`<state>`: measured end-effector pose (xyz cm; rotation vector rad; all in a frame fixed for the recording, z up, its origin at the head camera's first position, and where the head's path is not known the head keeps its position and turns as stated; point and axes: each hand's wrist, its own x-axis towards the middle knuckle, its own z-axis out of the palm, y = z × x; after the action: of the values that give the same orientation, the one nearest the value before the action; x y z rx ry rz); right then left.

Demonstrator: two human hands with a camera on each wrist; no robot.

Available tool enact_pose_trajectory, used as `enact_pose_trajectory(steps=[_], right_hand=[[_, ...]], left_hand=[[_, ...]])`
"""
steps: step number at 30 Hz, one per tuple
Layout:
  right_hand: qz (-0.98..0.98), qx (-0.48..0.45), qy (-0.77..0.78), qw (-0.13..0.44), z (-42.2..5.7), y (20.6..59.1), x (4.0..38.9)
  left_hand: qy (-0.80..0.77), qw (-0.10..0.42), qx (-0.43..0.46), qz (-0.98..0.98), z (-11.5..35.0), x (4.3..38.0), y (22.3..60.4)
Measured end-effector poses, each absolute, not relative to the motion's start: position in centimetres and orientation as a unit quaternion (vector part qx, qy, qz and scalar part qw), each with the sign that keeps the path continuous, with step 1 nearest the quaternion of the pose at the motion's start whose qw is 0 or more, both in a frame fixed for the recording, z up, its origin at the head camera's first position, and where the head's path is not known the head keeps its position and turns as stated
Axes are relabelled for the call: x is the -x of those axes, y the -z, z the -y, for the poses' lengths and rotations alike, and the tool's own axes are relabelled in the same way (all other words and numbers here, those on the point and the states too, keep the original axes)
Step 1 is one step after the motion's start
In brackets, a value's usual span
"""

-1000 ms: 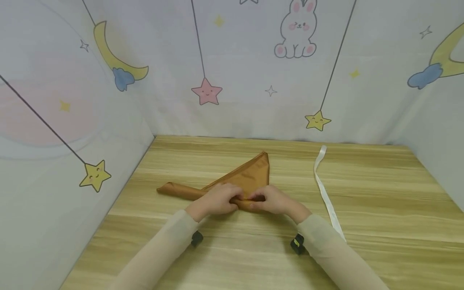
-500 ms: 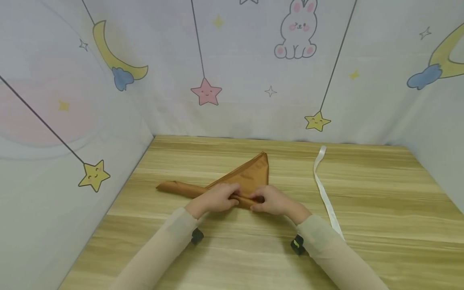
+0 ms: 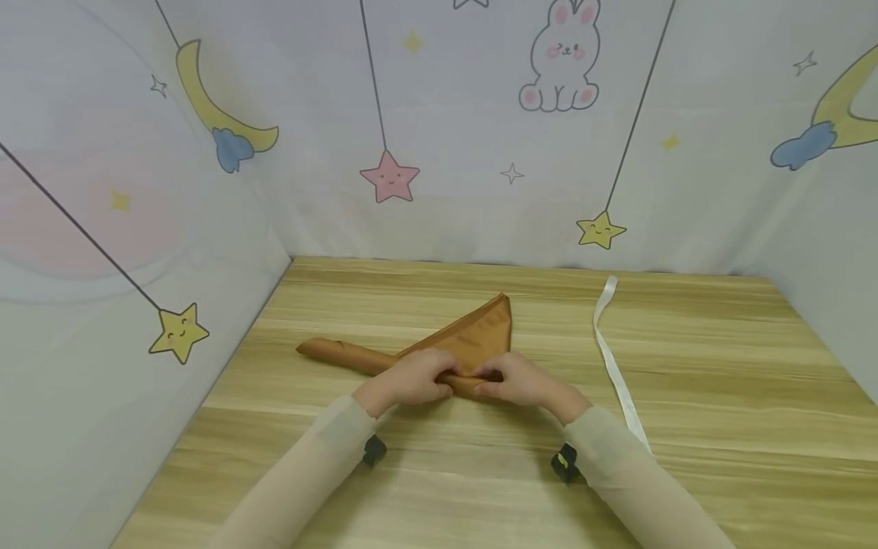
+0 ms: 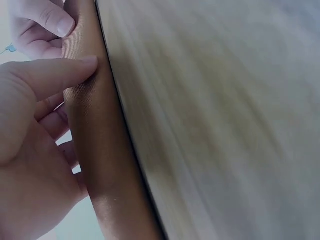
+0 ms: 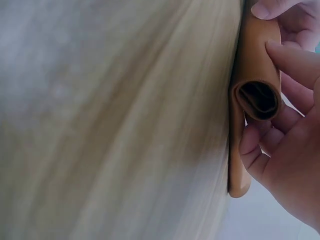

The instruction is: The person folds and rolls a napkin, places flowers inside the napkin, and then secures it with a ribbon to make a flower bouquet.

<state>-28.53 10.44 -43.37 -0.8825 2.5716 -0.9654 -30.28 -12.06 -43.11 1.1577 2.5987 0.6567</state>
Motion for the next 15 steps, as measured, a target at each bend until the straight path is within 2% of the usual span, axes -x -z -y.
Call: enact_pose_trajectory(steps=[9, 15], right_hand=[[-0.898, 0.294, 0.308, 0.107, -10.39, 43.10, 28.46], [-0.901, 0.319, 0.279, 0.091, -10.38, 43.21, 28.46]], left_hand=[[-0.271, 0.141, -0.368, -0.878, 12.07, 30.29, 42.99], [-0.238, 0.132, -0.365, -0.890, 11.84, 30.34, 42.83]])
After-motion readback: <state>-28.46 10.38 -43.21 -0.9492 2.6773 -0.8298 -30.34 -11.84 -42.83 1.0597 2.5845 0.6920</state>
